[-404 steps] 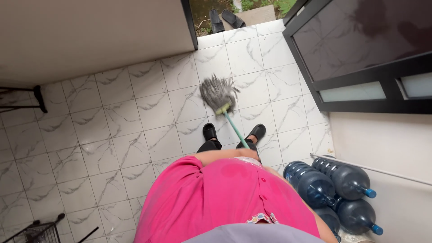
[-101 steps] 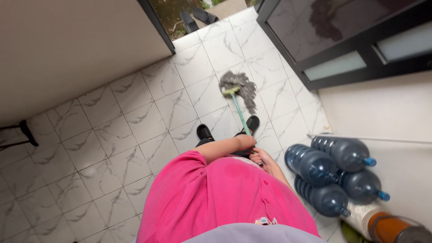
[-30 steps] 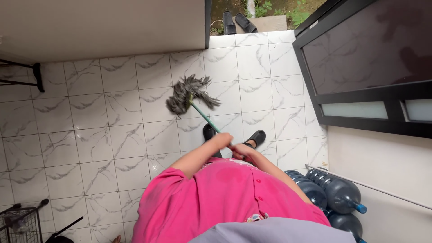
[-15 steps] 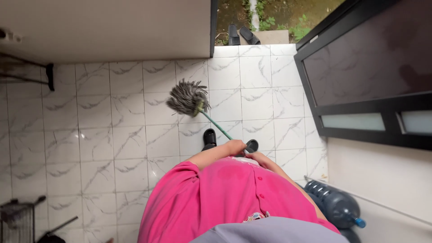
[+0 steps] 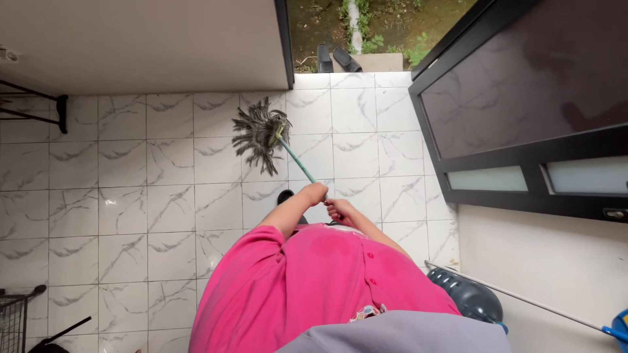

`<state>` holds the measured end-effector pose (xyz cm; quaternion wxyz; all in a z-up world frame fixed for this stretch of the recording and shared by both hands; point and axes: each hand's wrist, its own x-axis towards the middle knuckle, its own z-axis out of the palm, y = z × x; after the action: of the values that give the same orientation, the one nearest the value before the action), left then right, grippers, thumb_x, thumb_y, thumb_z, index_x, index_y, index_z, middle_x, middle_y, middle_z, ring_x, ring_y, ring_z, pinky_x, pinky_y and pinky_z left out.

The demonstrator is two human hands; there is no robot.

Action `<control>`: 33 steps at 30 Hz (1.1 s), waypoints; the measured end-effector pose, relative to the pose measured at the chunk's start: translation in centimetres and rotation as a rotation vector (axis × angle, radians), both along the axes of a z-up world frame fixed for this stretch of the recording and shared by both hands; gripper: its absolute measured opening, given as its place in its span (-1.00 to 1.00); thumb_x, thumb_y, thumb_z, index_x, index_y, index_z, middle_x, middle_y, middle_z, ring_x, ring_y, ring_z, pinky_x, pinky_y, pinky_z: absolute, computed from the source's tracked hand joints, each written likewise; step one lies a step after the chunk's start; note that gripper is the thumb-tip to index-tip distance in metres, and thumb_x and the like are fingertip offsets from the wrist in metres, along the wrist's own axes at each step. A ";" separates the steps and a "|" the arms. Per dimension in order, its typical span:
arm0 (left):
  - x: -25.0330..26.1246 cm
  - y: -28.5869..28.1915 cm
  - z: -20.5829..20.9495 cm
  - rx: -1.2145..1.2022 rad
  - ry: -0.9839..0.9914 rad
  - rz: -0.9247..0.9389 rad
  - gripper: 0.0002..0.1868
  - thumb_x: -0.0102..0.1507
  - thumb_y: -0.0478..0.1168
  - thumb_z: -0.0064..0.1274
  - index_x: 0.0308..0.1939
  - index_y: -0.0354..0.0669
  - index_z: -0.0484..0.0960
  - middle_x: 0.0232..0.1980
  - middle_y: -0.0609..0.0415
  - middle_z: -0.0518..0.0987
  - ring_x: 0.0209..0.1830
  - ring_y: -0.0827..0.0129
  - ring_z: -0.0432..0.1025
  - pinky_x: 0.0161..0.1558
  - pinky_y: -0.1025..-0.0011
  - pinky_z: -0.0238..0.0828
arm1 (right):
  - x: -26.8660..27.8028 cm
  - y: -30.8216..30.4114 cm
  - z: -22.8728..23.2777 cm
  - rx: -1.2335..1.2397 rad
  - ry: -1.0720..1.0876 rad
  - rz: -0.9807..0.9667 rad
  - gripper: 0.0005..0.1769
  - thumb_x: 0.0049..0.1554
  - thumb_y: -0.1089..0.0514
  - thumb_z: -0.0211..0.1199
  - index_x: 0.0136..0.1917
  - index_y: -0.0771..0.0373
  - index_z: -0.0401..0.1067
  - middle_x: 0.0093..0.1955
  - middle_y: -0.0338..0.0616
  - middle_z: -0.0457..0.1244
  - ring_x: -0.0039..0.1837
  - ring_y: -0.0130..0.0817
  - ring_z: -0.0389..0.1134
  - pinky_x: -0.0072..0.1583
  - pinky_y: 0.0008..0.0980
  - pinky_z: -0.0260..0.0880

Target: Mopping the tiled floor in a home entryway.

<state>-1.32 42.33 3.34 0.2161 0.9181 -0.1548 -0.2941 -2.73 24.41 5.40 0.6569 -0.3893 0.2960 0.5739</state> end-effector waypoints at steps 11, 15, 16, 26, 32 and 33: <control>-2.6 -14.1 1.1 -0.301 0.091 -0.176 -0.74 0.20 -0.18 0.10 -0.07 -0.18 0.68 -0.13 -0.24 0.69 -0.09 -0.08 0.60 -0.04 0.10 0.54 | -3.4 -15.3 3.5 -0.238 -0.558 0.391 -0.67 0.23 0.08 0.11 0.09 0.29 0.58 -0.07 -0.24 0.48 -0.01 -0.45 0.44 0.06 -0.42 0.39; -2.4 -11.5 2.7 -0.255 0.116 -0.058 -0.77 0.22 -0.19 0.04 -0.11 -0.14 0.70 -0.13 -0.23 0.67 -0.07 -0.08 0.60 -0.05 0.09 0.52 | -2.0 -14.1 -6.3 -0.464 -0.622 0.680 -0.57 0.25 -0.02 0.18 -0.01 0.44 0.59 -0.18 -0.05 0.45 -0.12 -0.28 0.43 -0.06 -0.26 0.38; -1.5 -10.8 1.2 -0.254 0.118 -0.060 -0.77 0.22 -0.19 0.04 -0.11 -0.14 0.70 -0.13 -0.23 0.67 -0.07 -0.08 0.60 -0.05 0.09 0.52 | -0.8 -13.2 -8.6 -0.463 -0.620 0.678 -0.57 0.25 -0.02 0.18 -0.01 0.44 0.59 -0.18 -0.05 0.45 -0.12 -0.28 0.43 -0.06 -0.26 0.38; 3.9 -0.3 -0.9 -0.204 -0.038 -0.010 -0.83 0.19 -0.32 0.05 -0.15 -0.19 0.66 -0.14 -0.26 0.66 -0.08 -0.12 0.58 -0.08 0.08 0.52 | 3.9 -1.2 -0.4 0.018 -0.120 0.005 -0.77 0.33 0.13 0.01 -0.18 0.19 0.28 -0.53 -0.43 -0.07 -0.53 -0.60 -0.14 -0.49 -0.50 -0.19; 3.8 1.0 3.8 -0.323 0.015 -0.231 -0.87 0.15 -0.28 0.11 -0.28 -0.23 0.70 -0.20 -0.30 0.65 -0.13 -0.13 0.58 -0.11 0.07 0.52 | 1.1 0.7 7.3 0.041 0.178 -0.243 -0.76 0.30 0.18 0.02 -0.24 0.17 0.22 -0.51 -0.51 -0.07 -0.53 -0.68 -0.17 -0.48 -0.57 -0.24; 3.7 1.5 5.4 -0.365 0.034 -0.273 -0.85 0.13 -0.28 0.12 -0.27 -0.24 0.69 -0.20 -0.31 0.65 -0.14 -0.14 0.58 -0.12 0.07 0.52 | 0.8 1.2 8.5 -0.037 0.167 -0.196 -0.71 0.28 0.17 0.04 -0.30 0.12 0.16 -0.52 -0.50 -0.08 -0.53 -0.66 -0.18 -0.48 -0.56 -0.25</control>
<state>2.37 43.86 8.70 0.3395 0.8292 -0.3245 -0.3029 -1.96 25.60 13.87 0.6757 -0.3213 0.3968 0.5317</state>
